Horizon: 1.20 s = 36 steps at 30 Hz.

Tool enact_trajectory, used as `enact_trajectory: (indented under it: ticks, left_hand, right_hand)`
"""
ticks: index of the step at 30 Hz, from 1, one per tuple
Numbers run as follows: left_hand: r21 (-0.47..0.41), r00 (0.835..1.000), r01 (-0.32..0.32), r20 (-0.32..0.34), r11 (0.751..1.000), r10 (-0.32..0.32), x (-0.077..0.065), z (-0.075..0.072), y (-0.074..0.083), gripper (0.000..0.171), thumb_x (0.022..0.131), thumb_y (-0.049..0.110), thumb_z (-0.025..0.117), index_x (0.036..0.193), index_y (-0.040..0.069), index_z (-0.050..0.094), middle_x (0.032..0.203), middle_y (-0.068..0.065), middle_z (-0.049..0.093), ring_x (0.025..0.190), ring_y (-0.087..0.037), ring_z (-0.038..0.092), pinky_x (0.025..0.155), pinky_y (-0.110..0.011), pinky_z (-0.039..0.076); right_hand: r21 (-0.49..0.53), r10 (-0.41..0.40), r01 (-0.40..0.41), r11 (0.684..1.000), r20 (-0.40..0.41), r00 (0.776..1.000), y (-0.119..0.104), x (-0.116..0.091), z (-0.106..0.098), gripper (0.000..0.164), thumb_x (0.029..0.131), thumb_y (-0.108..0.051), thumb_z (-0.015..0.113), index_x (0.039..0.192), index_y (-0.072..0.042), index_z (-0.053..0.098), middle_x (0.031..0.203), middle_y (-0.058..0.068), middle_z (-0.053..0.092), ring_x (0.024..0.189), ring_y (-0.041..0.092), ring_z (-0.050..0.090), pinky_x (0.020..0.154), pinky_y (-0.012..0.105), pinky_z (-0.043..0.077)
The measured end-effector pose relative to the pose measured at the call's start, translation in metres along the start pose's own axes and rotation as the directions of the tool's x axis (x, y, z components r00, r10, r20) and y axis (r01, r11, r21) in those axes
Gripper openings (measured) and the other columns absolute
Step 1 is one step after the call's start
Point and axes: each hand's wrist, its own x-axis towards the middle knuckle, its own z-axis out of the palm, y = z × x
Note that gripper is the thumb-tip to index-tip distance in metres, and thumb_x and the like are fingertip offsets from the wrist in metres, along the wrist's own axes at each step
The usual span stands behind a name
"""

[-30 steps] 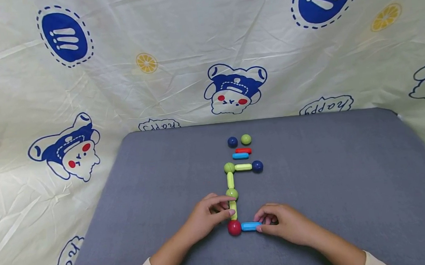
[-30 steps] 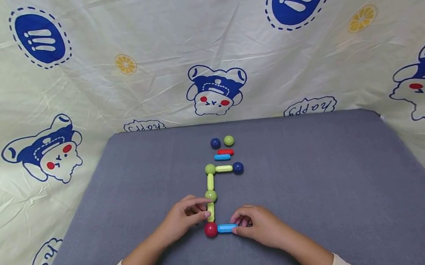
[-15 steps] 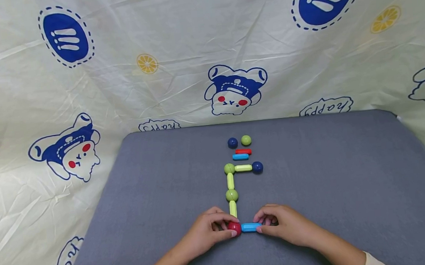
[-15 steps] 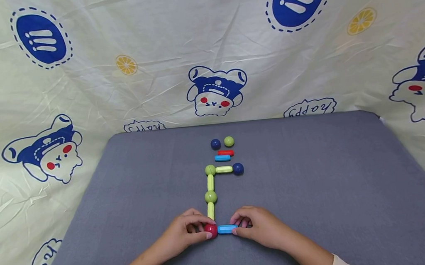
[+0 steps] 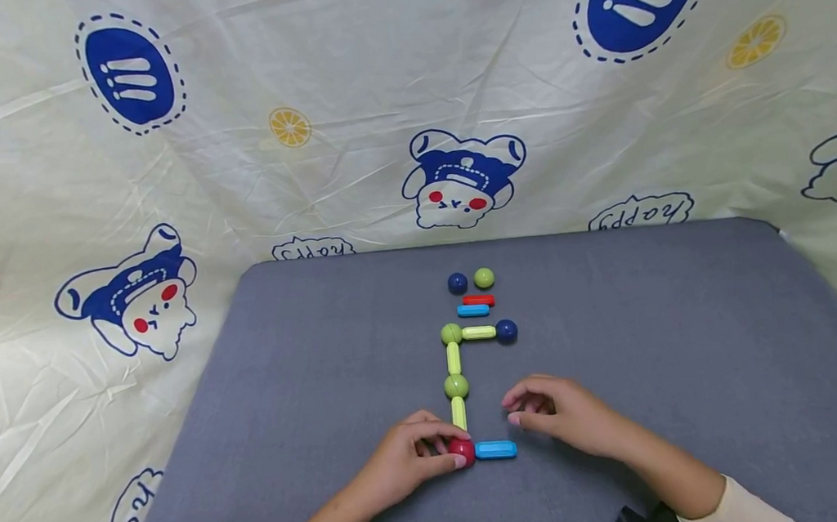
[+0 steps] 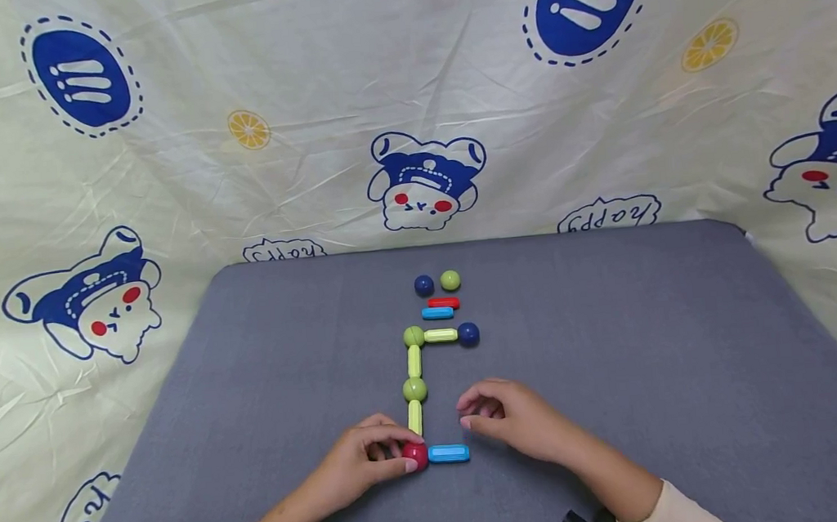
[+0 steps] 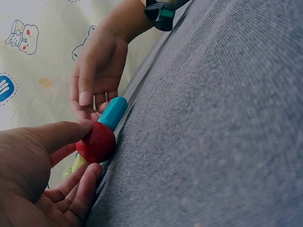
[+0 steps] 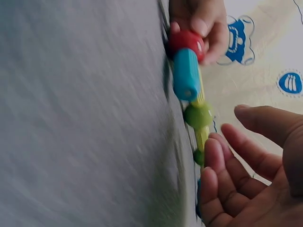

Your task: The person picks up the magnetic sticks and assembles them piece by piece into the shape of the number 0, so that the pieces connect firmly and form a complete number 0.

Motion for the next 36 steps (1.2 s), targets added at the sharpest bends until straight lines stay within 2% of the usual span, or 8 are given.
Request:
enact_trajectory:
  ticks: [8, 13, 18, 23, 30, 36]
  left_hand:
    - [-0.012, 0.999, 0.032, 0.009, 0.999, -0.032, 0.0, -0.001, -0.001, 0.021, 0.087, 0.027, 0.081, 0.108, 0.024, 0.079, 0.096, -0.001, 0.064, 0.083, -0.003, 0.057, 0.069, -0.019, 0.048]
    - [-0.012, 1.0, 0.026, 0.011, 1.0, -0.026, 0.0, -0.001, -0.002, 0.022, 0.087, 0.028, 0.081, 0.109, 0.025, 0.078, 0.097, -0.001, 0.065, 0.084, -0.007, 0.058, 0.07, -0.019, 0.049]
    - [-0.01, 1.0, 0.02, 0.009, 1.0, -0.02, 0.001, -0.001, -0.004, 0.023, 0.086, 0.028, 0.082, 0.109, 0.026, 0.078, 0.097, -0.001, 0.065, 0.086, -0.011, 0.061, 0.07, -0.018, 0.049]
    - [-0.005, 1.0, 0.011, 0.009, 1.0, -0.011, 0.001, -0.001, -0.004, 0.024, 0.086, 0.027, 0.082, 0.109, 0.025, 0.078, 0.098, 0.0, 0.066, 0.085, -0.01, 0.061, 0.07, -0.018, 0.049]
    - [-0.006, 1.0, 0.011, 0.008, 1.0, -0.011, 0.001, -0.002, -0.005, 0.024, 0.086, 0.025, 0.082, 0.11, 0.024, 0.078, 0.098, -0.001, 0.066, 0.085, -0.007, 0.06, 0.071, -0.017, 0.048]
    - [-0.021, 1.0, -0.002, 0.011, 1.0, 0.002, 0.001, -0.003, -0.005, 0.024, 0.086, 0.02, 0.082, 0.11, 0.018, 0.078, 0.099, -0.005, 0.066, 0.083, -0.002, 0.058, 0.071, -0.017, 0.048]
  right_hand:
    - [0.059, 0.016, -0.007, 0.998, -0.152, 0.988, 0.001, 0.02, -0.021, 0.029, 0.097, -0.022, 0.069, 0.121, -0.005, 0.068, 0.109, 0.006, 0.07, 0.085, 0.01, 0.061, 0.072, 0.023, 0.053]
    - [0.019, 0.0, 0.005, 1.0, -0.258, 0.966, 0.01, 0.039, -0.031, 0.03, 0.097, -0.02, 0.069, 0.124, -0.007, 0.067, 0.109, 0.01, 0.067, 0.088, 0.015, 0.061, 0.075, 0.023, 0.052]
    - [-0.024, -0.002, -0.006, 1.0, -0.318, 0.948, 0.015, 0.062, -0.04, 0.033, 0.097, -0.019, 0.069, 0.128, -0.006, 0.065, 0.12, 0.013, 0.065, 0.101, 0.022, 0.06, 0.087, 0.028, 0.053]
    - [-0.001, 0.05, -0.053, 0.999, -0.318, 0.947, 0.02, 0.085, -0.049, 0.04, 0.098, -0.021, 0.068, 0.134, -0.005, 0.061, 0.128, 0.016, 0.061, 0.109, 0.027, 0.06, 0.092, 0.037, 0.051]
    - [0.106, 0.151, -0.127, 0.986, -0.258, 0.954, 0.024, 0.113, -0.057, 0.047, 0.099, -0.022, 0.065, 0.142, -0.007, 0.054, 0.139, 0.018, 0.058, 0.117, 0.031, 0.058, 0.088, 0.033, 0.05]
    - [0.093, 0.151, -0.131, 0.987, -0.261, 0.954, 0.023, 0.134, -0.065, 0.048, 0.099, -0.019, 0.065, 0.144, -0.008, 0.052, 0.144, 0.021, 0.05, 0.119, 0.034, 0.057, 0.087, 0.035, 0.051]
